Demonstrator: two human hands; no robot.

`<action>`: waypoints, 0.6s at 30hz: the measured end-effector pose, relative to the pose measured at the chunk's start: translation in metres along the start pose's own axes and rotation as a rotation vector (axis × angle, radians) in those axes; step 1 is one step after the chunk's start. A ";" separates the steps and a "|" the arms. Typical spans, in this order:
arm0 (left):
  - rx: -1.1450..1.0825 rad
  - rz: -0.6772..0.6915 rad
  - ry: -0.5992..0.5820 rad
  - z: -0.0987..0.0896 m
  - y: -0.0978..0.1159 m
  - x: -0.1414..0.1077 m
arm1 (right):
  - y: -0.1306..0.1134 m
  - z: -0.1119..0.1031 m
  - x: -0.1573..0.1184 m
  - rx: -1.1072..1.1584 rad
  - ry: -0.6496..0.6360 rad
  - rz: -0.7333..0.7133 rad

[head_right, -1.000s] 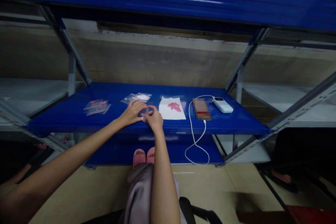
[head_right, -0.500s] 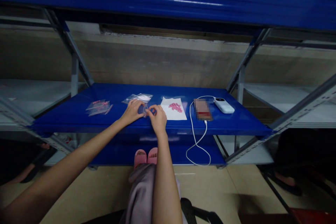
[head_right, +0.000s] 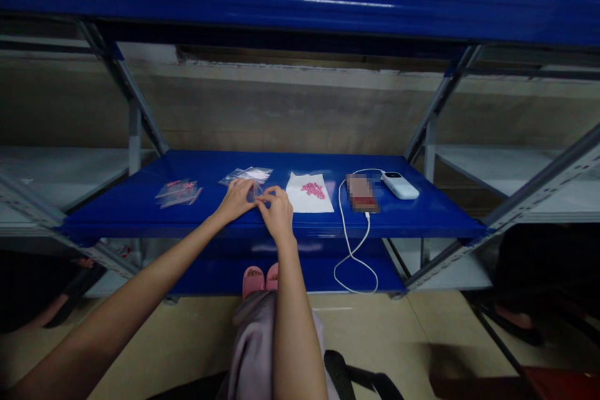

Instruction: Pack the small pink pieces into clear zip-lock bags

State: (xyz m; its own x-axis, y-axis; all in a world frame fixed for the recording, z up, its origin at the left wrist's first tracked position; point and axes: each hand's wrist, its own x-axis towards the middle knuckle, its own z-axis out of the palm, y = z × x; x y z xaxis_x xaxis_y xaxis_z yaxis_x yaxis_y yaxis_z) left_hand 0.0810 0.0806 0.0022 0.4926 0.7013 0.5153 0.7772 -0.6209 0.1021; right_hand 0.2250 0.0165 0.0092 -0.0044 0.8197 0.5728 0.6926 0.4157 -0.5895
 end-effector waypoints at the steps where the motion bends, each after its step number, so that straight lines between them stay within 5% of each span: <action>1: 0.011 -0.006 -0.006 0.000 0.000 0.000 | -0.002 0.000 0.000 0.010 0.003 -0.003; 18: 0.027 -0.061 -0.014 -0.004 0.003 0.002 | -0.007 -0.005 -0.003 -0.178 -0.006 -0.088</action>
State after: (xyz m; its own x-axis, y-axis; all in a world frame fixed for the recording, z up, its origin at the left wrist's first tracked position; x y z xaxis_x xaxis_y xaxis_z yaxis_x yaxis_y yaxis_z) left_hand 0.0825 0.0787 0.0065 0.4490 0.7426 0.4970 0.8161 -0.5673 0.1104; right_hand 0.2234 0.0095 0.0145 -0.0741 0.7859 0.6139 0.8060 0.4097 -0.4272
